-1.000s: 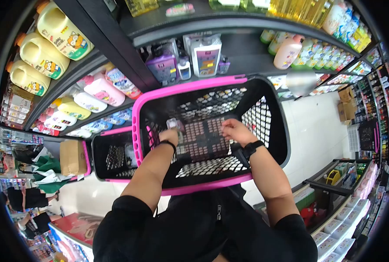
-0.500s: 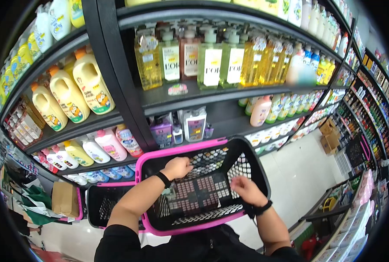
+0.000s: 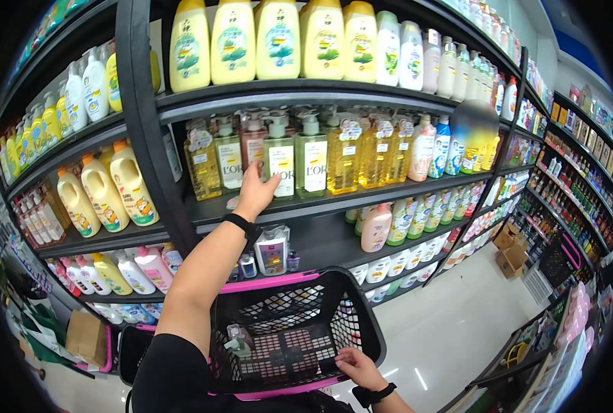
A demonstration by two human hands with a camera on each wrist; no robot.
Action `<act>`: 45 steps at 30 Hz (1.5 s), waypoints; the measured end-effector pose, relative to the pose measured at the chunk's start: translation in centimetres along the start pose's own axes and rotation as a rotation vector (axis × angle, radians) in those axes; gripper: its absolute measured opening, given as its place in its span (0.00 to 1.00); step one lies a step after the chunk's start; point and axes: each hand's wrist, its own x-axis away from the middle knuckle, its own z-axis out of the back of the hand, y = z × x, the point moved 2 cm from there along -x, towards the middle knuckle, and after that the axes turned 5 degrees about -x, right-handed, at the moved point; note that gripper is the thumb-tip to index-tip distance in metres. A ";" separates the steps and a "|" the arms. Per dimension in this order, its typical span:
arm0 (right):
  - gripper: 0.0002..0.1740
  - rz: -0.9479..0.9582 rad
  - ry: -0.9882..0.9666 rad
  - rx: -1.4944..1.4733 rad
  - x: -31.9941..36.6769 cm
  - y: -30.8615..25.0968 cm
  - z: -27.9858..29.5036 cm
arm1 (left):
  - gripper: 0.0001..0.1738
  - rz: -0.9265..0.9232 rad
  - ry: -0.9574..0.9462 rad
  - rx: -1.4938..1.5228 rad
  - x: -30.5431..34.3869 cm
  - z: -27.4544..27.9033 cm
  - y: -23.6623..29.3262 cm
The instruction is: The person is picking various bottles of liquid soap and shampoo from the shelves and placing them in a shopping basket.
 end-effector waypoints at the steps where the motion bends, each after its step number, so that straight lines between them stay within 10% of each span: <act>1: 0.21 0.011 -0.006 -0.048 -0.2 0.5 0.3 | 0.40 0.062 -0.052 0.032 0.0 -0.3 0.0; 3: 0.21 0.000 -0.027 -0.086 -0.3 0.7 0.7 | 0.38 0.239 -0.204 0.448 0.2 -1.2 0.1; 13: 0.19 -0.065 -0.179 -0.026 -1.7 0.6 0.9 | 0.32 0.201 -0.292 0.404 2.9 2.1 -0.4; 20: 0.18 0.169 -0.228 0.121 -5.4 -10.9 -2.0 | 0.33 0.252 -0.393 0.684 13.8 10.2 3.2; 27: 0.48 0.487 -0.224 0.022 -10.1 -20.2 -9.8 | 0.35 0.448 -0.459 0.805 30.1 11.5 3.4; 34: 0.38 0.201 -0.401 0.233 -11.6 -12.3 -14.9 | 0.37 0.434 -0.942 0.141 35.1 15.4 2.5; 43: 0.39 0.221 -0.515 0.380 -11.6 -9.2 -16.6 | 0.45 0.351 -0.593 0.291 33.2 19.1 0.3; 45: 0.39 0.238 -0.559 0.453 -11.9 -9.0 -16.9 | 0.31 0.161 -0.673 0.141 31.7 19.2 0.5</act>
